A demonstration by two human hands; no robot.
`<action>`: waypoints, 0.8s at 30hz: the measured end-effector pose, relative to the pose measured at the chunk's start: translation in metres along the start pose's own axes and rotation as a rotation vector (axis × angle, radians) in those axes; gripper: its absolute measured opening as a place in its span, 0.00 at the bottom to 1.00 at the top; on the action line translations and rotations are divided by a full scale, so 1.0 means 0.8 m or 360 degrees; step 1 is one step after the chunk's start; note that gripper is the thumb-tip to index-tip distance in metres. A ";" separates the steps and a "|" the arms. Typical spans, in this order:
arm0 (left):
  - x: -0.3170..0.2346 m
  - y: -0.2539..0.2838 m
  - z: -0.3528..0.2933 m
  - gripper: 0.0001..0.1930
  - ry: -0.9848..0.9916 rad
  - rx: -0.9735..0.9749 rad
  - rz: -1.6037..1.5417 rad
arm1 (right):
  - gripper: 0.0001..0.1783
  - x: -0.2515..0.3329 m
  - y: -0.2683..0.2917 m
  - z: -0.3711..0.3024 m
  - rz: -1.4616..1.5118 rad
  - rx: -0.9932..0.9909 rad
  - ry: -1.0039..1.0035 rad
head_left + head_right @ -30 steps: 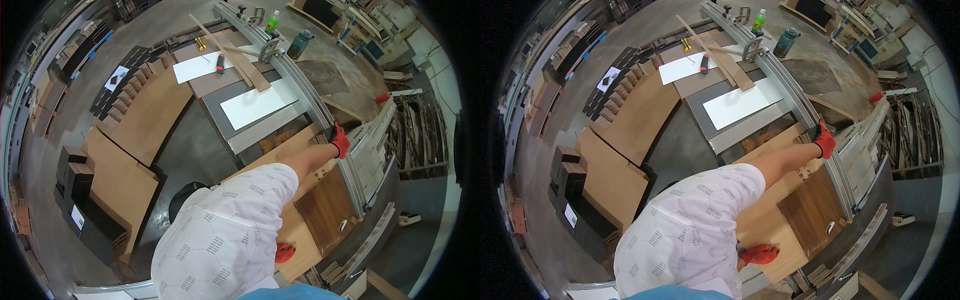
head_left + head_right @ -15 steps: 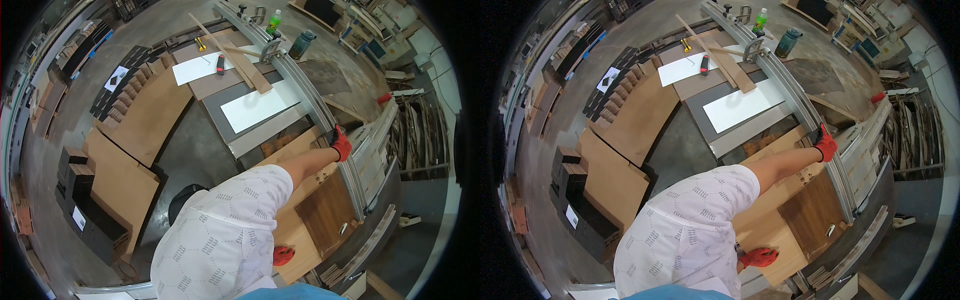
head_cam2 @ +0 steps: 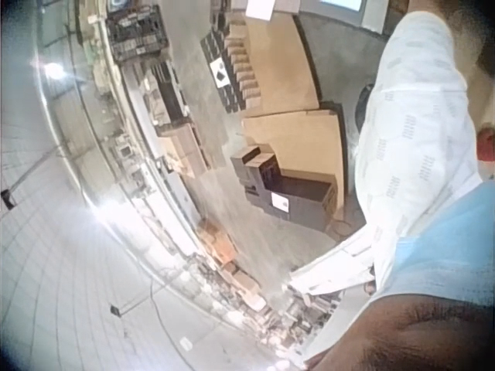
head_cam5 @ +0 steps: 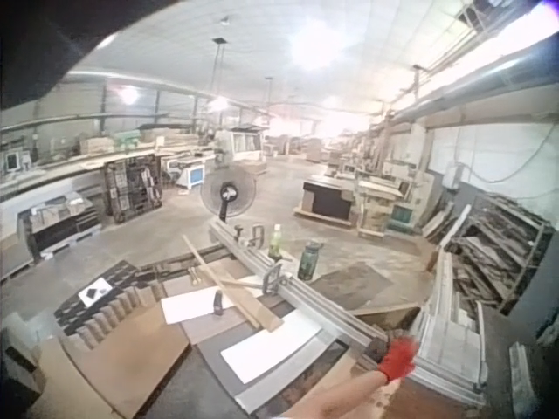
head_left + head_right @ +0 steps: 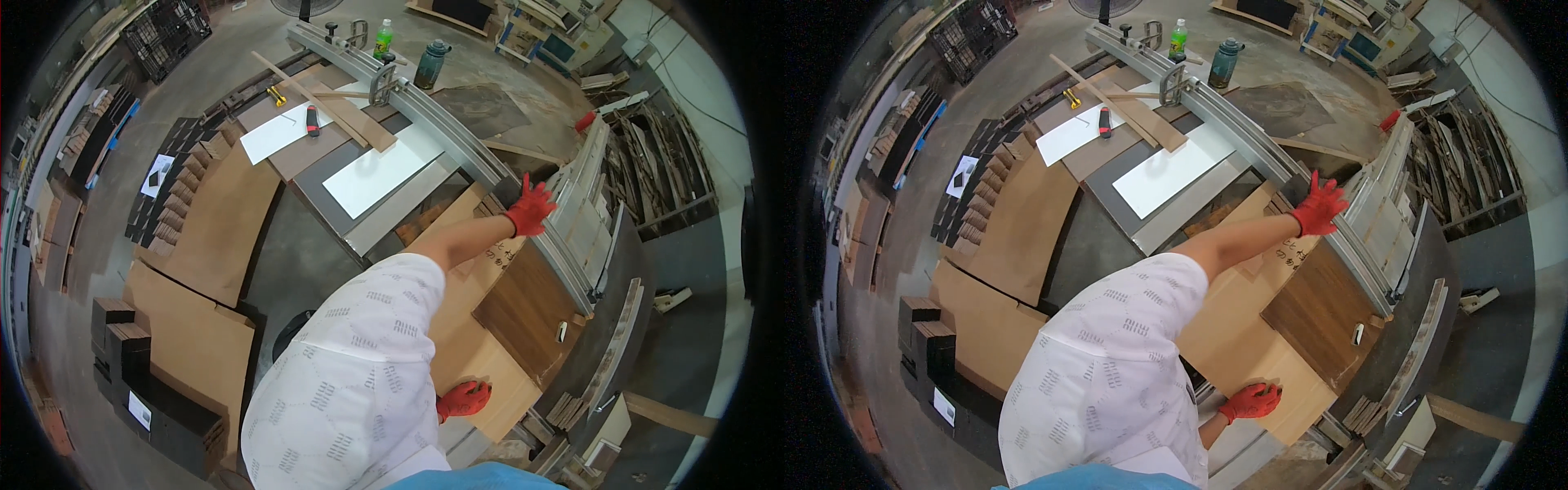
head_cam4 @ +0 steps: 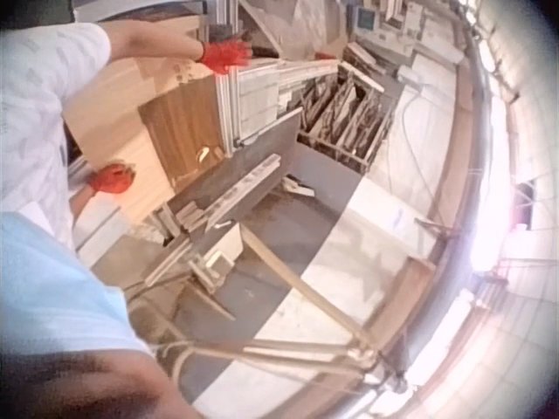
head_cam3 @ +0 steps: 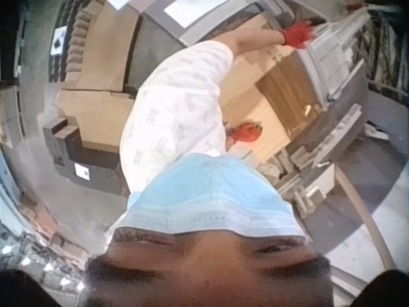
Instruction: The person uses a table saw to cut small rectangular pieces of dark wood. They repeatedly place a piece against the fence, push it through the blade, and then stack the cut pieces on a nearby surface. The person also uses a yellow air blower to clear sawdust from the work area.
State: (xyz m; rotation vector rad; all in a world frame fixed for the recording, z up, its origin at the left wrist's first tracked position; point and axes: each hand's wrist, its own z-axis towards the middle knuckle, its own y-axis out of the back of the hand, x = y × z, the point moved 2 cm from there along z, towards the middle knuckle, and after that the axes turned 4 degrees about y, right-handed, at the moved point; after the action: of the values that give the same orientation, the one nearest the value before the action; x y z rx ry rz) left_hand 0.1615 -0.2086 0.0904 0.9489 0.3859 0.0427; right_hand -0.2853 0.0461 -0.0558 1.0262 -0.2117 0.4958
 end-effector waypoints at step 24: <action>-0.158 0.044 -0.391 0.23 -0.0761 0.0504 -0.0901 | 0.14 0.004 0.004 0.000 0.0135 -0.0318 0.0122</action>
State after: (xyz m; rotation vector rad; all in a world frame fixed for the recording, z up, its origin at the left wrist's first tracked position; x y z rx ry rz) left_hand -0.0578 0.0315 -0.0056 1.0931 0.2060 -0.7675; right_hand -0.2836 0.0481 -0.0521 0.8043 -0.2322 0.5782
